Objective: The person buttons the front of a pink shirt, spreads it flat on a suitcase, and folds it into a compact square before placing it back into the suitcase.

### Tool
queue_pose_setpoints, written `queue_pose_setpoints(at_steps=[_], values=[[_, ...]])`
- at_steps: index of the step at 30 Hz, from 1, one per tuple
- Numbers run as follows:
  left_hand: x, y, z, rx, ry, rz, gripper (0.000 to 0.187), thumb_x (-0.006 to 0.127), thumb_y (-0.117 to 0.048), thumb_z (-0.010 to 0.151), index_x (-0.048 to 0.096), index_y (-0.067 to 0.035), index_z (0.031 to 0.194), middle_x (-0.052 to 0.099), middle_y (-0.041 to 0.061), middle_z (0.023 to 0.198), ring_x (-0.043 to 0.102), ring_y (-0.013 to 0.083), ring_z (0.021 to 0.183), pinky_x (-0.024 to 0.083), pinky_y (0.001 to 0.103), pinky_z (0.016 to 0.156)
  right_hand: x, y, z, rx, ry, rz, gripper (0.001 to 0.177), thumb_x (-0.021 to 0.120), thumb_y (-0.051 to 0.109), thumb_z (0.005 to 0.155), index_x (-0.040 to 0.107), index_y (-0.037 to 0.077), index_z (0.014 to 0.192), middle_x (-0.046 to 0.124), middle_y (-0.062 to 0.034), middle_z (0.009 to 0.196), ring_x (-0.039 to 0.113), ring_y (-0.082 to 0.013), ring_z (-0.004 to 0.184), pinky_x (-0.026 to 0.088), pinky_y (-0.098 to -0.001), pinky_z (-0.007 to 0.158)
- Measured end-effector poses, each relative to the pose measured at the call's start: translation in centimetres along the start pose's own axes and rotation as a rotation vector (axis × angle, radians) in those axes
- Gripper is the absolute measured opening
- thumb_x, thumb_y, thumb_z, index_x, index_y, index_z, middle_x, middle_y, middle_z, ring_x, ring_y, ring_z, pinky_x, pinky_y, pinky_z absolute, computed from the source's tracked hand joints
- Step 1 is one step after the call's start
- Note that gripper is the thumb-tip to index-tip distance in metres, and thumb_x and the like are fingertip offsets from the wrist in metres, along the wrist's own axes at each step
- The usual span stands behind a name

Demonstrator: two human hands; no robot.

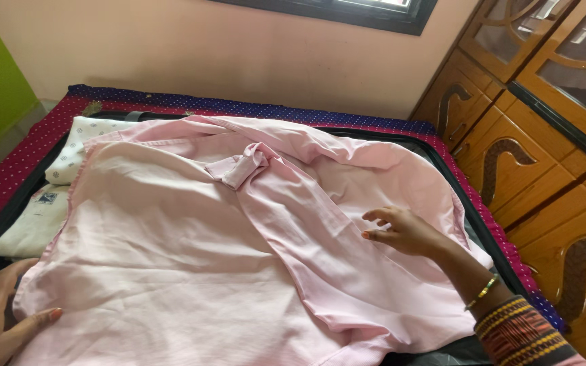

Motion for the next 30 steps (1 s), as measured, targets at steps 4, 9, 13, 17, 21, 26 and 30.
queue_pose_setpoints(at_steps=[4, 9, 13, 17, 21, 26, 30], values=[[-0.1, -0.4, -0.1, -0.268, 0.119, -0.119, 0.113, 0.092, -0.037, 0.057, 0.051, -0.013, 0.159, 0.072, 0.021, 0.118, 0.075, 0.0322, 0.101, 0.063, 0.045, 0.091, 1.5, 2.6, 2.3, -0.054, -0.095, 0.052, 0.063, 0.076, 0.045, 0.085, 0.063, 0.006, 0.132, 0.069, -0.0175, 0.125, 0.072, -0.0287, 0.110, 0.058, -0.0391, 0.090], [-1.1, -2.6, 0.0, -0.187, 0.072, 0.034, 0.113, 0.097, -0.038, 0.052, 0.053, -0.007, 0.151, 0.070, 0.024, 0.124, 0.072, 0.0348, 0.110, 0.058, 0.046, 0.094, 3.6, 3.0, 4.5, 0.028, -0.153, 0.018, 0.074, 0.082, 0.045, 0.079, 0.058, 0.007, 0.138, 0.071, -0.0177, 0.108, 0.070, -0.0277, 0.096, 0.056, -0.0389, 0.081], [-2.9, -4.5, -0.7, -0.129, -0.016, 0.167, 0.096, 0.094, -0.037, 0.049, 0.066, -0.019, 0.139, 0.064, 0.019, 0.125, 0.068, 0.0278, 0.105, 0.060, 0.038, 0.090, 2.7, 1.5, 5.5, 0.118, -0.040, 0.100, 0.042, 0.075, 0.038, 0.090, 0.081, 0.000, 0.108, 0.075, -0.0134, 0.084, 0.065, -0.0205, 0.074, 0.053, -0.0356, 0.066], [-2.5, -4.9, 0.2, 0.331, 0.099, 0.234, 0.062, 0.087, -0.039, 0.056, 0.076, -0.031, 0.116, 0.073, -0.003, 0.118, 0.067, 0.0144, 0.112, 0.054, 0.037, 0.101, -3.1, 0.5, 5.6, 0.113, -0.132, 0.542, 0.028, 0.067, 0.029, 0.095, 0.076, 0.008, 0.110, 0.068, 0.0027, 0.077, 0.058, -0.0075, 0.065, 0.051, -0.0272, 0.059], [-0.2, -3.0, 0.5, 0.381, 0.242, -0.022, 0.045, 0.088, -0.045, 0.069, 0.085, -0.028, 0.110, 0.075, -0.006, 0.115, 0.069, 0.0124, 0.119, 0.051, 0.038, 0.105, -9.3, -1.1, 5.6, 0.094, -0.325, 0.750, 0.027, 0.054, 0.027, 0.113, 0.064, 0.005, 0.124, 0.047, -0.0050, 0.079, 0.037, -0.0147, 0.060, 0.032, -0.0319, 0.050], [1.1, 2.3, 1.4, 0.001, 0.378, -0.194, 0.042, 0.067, -0.048, 0.091, 0.086, -0.018, 0.113, 0.078, 0.002, 0.121, 0.062, 0.0187, 0.129, 0.050, 0.039, 0.110, -12.3, -6.2, 5.2, 0.295, -0.550, 0.959, 0.024, 0.039, 0.024, 0.110, 0.051, 0.007, 0.121, 0.067, -0.0086, 0.101, 0.067, -0.0181, 0.083, 0.060, -0.0324, 0.072], [4.0, 8.9, 1.7, -0.525, 0.531, -0.704, 0.068, 0.055, -0.052, 0.101, 0.070, 0.001, 0.141, 0.074, 0.028, 0.124, 0.070, 0.0422, 0.119, 0.054, 0.052, 0.106, -11.8, -9.8, 4.5, 0.206, -0.657, 0.896, 0.027, 0.047, 0.024, 0.109, 0.047, 0.007, 0.129, 0.063, -0.0073, 0.116, 0.067, -0.0152, 0.099, 0.059, -0.0307, 0.080]])
Point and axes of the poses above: each hand's wrist, its own z-axis towards the middle knuckle, its own x-axis out of the palm, y = z × x, the point moved 5 cm from there along z, towards the middle knuckle
